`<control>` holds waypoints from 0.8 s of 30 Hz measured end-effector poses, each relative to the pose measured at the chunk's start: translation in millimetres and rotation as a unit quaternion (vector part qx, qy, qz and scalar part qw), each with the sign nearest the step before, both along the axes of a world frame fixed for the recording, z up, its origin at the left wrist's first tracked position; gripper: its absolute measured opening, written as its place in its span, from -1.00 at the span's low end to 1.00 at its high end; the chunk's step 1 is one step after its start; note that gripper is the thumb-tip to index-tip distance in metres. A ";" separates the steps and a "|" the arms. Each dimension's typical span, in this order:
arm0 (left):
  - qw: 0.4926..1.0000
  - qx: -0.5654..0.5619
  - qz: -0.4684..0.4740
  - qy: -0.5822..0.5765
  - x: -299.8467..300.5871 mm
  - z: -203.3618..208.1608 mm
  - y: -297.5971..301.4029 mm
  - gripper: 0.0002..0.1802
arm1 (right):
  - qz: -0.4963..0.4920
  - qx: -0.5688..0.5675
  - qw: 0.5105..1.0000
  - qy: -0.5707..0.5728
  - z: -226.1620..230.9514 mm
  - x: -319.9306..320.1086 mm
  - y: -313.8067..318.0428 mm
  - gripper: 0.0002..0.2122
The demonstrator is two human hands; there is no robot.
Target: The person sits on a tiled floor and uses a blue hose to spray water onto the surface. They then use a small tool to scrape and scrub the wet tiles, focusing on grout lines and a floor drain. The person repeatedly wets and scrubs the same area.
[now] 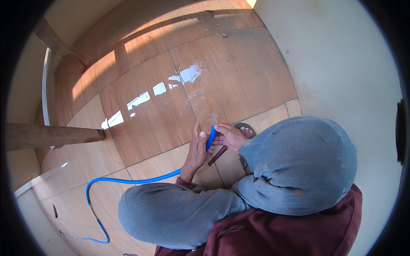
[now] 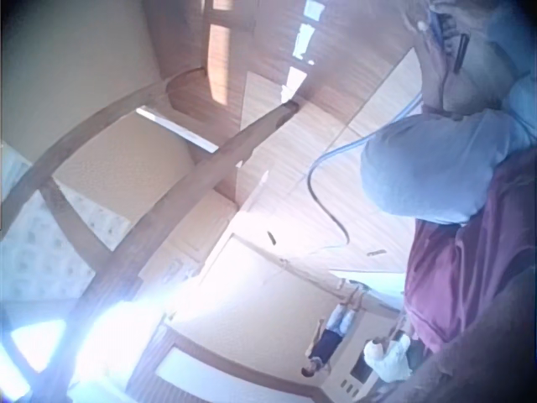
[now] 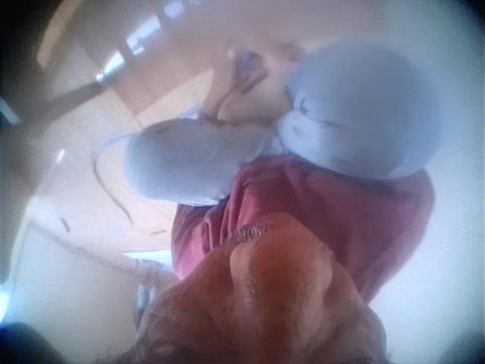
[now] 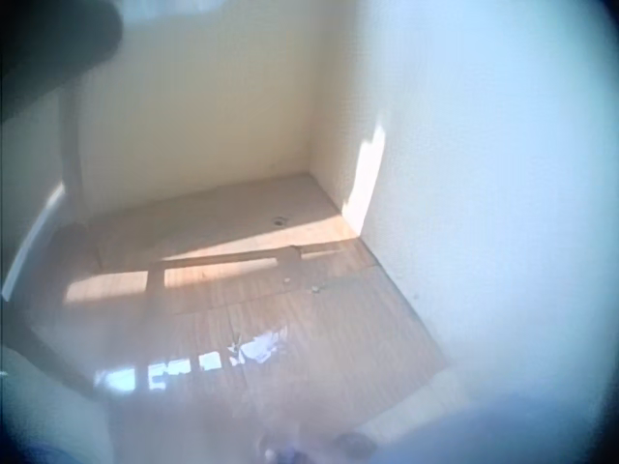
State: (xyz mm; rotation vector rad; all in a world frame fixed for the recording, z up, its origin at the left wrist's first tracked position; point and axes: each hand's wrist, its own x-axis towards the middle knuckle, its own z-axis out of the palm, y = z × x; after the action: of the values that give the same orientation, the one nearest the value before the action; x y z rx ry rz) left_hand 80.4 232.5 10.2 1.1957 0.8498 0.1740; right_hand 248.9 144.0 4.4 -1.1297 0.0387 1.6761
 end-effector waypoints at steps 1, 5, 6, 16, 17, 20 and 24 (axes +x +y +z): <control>1.000 0.016 -0.014 -0.021 -1.4 1.9 0.3 -0.26 | -0.084 -0.015 0.996 0.029 6.1 3.4 0.2 -0.71; 0.908 0.266 -0.284 0.155 -43.7 30.0 23.8 -0.39 | -0.256 0.034 0.966 -0.024 23.6 69.4 -7.2 -0.71; 0.894 0.298 -0.297 0.151 -60.4 30.0 28.8 -0.49 | -0.303 0.037 0.952 -0.014 20.8 91.9 -20.5 -0.72; 0.809 0.158 -0.289 0.487 -220.1 99.4 118.1 -0.78 | -0.409 -0.231 0.876 -0.110 -29.5 161.4 -189.6 -0.72; 0.831 0.159 -0.207 0.490 -203.9 137.1 134.1 -0.80 | -0.408 -0.221 0.879 -0.111 -18.0 155.2 -180.3 -0.72; 0.837 0.361 -0.077 0.404 -183.9 205.6 176.8 -0.83 | -0.374 -0.220 0.894 -0.108 13.4 159.1 -162.0 -0.74; 0.817 0.425 -0.047 0.388 -119.6 291.0 172.7 -0.75 | -0.357 -0.264 0.888 -0.121 22.1 157.3 -146.3 -0.77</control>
State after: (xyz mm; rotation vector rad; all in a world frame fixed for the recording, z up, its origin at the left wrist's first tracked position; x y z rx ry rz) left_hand -39.2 405.2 301.3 2.2277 1.5000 -0.0475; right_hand 406.1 -2.3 26.4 -1.4836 0.7051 0.8637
